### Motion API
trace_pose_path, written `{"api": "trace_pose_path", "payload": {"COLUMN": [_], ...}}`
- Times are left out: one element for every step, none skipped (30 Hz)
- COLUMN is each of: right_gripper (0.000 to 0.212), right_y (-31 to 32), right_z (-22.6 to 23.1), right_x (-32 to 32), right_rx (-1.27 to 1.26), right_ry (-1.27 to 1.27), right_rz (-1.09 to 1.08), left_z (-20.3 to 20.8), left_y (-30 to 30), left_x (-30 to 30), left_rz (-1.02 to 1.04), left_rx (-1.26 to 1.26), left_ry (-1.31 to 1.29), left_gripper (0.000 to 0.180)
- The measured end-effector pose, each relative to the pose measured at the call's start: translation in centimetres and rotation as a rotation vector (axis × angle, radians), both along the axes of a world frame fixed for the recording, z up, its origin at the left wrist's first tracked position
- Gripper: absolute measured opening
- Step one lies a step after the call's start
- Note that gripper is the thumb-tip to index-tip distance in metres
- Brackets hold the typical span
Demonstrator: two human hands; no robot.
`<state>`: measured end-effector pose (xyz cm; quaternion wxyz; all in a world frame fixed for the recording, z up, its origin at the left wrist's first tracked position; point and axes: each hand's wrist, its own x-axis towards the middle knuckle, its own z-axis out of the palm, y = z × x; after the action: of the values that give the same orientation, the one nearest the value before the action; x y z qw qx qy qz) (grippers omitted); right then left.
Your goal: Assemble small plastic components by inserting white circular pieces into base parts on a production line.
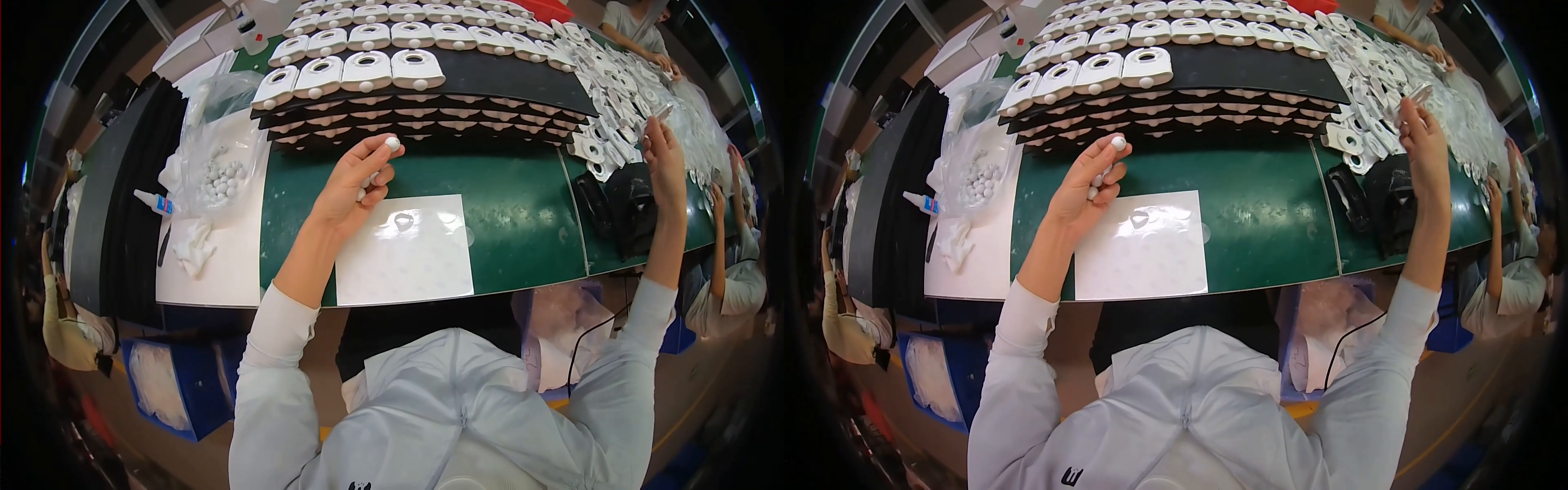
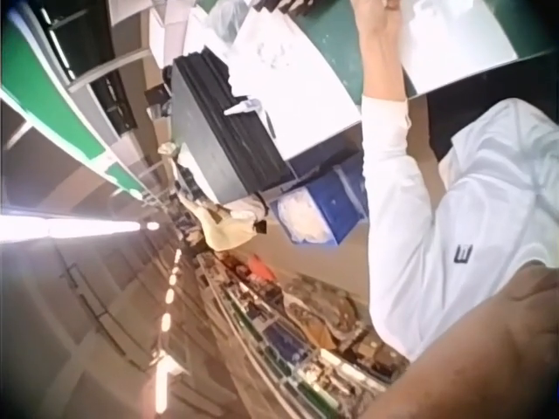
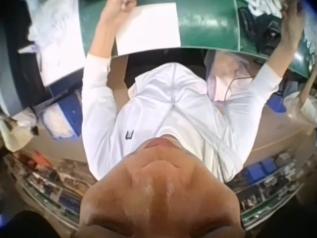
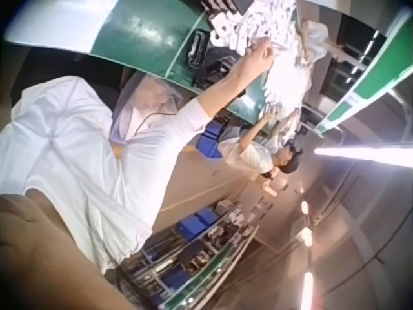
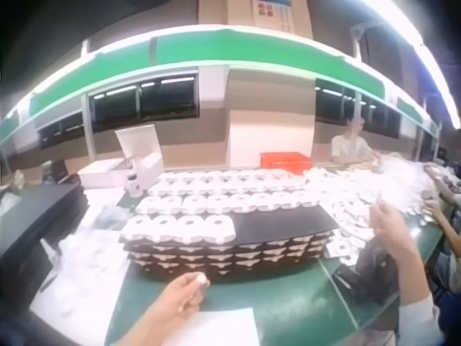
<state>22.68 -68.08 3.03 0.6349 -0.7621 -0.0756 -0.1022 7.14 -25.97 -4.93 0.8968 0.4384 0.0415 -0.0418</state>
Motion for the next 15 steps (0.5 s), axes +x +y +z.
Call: {"api": "trace_pose_path", "payload": {"right_gripper": [0.030,0.026,0.021,0.016,0.012,0.012,0.012,0.013,0.013,0.015,0.017,0.016,0.014,0.013,0.013], "right_y": [2.0,4.0,6.4,8.4,10.8,12.5,14.8,16.5,18.1,19.3,20.0,20.8,21.5,22.0,22.3], "right_z": [0.2,-0.4,-0.8,-1.5,-2.0,-2.9,-3.6,-4.3,-5.7,-7.2,-8.1,-8.7,-8.9,-9.0,-9.3], "right_x": [-2.4,-4.2,-5.9,-7.7,-9.6,-10.8,-12.1,-13.1,-13.7,-14.0,-14.2,-14.4,-14.7,-14.9,-15.1], "right_rx": [-0.092,-0.058,-0.058,-0.050,-0.063,-0.056,-0.047,-0.020,0.070,0.151,0.151,0.121,0.094,0.066,0.067], "right_ry": [-0.005,-0.044,-0.010,0.003,0.023,0.086,0.131,0.201,0.236,0.282,0.285,0.271,0.266,0.261,0.261], "right_rz": [0.010,0.097,0.118,0.192,0.257,0.291,0.385,0.507,0.584,0.644,0.693,0.697,0.678,0.658,0.658], "left_z": [-0.1,-0.2,-0.3,-0.3,-0.3,-0.2,-0.3,-0.3,-0.4,-0.5,-0.5,-0.6,-0.6,-0.5,-0.5], "left_y": [0.2,0.3,0.3,0.3,0.3,0.1,0.2,0.3,0.4,0.4,0.4,0.4,0.4,0.4,0.4], "left_x": [0.0,0.0,0.0,0.0,0.0,0.2,0.1,0.0,0.0,0.1,0.2,0.3,0.2,0.2,0.1], "left_rz": [-0.008,0.000,0.004,0.005,0.011,-0.002,-0.004,0.002,0.009,0.011,0.009,0.013,0.020,0.021,0.027], "left_rx": [-0.015,-0.016,-0.008,0.000,0.001,-0.010,-0.016,-0.015,-0.020,-0.027,-0.027,-0.035,-0.040,-0.039,-0.042], "left_ry": [-0.011,-0.007,-0.015,-0.026,-0.022,-0.032,-0.037,-0.033,-0.029,-0.024,-0.022,-0.027,-0.034,-0.033,-0.036], "left_gripper": [0.024,0.024,0.025,0.027,0.027,0.028,0.029,0.029,0.029,0.030,0.030,0.029,0.028,0.028,0.027]}}
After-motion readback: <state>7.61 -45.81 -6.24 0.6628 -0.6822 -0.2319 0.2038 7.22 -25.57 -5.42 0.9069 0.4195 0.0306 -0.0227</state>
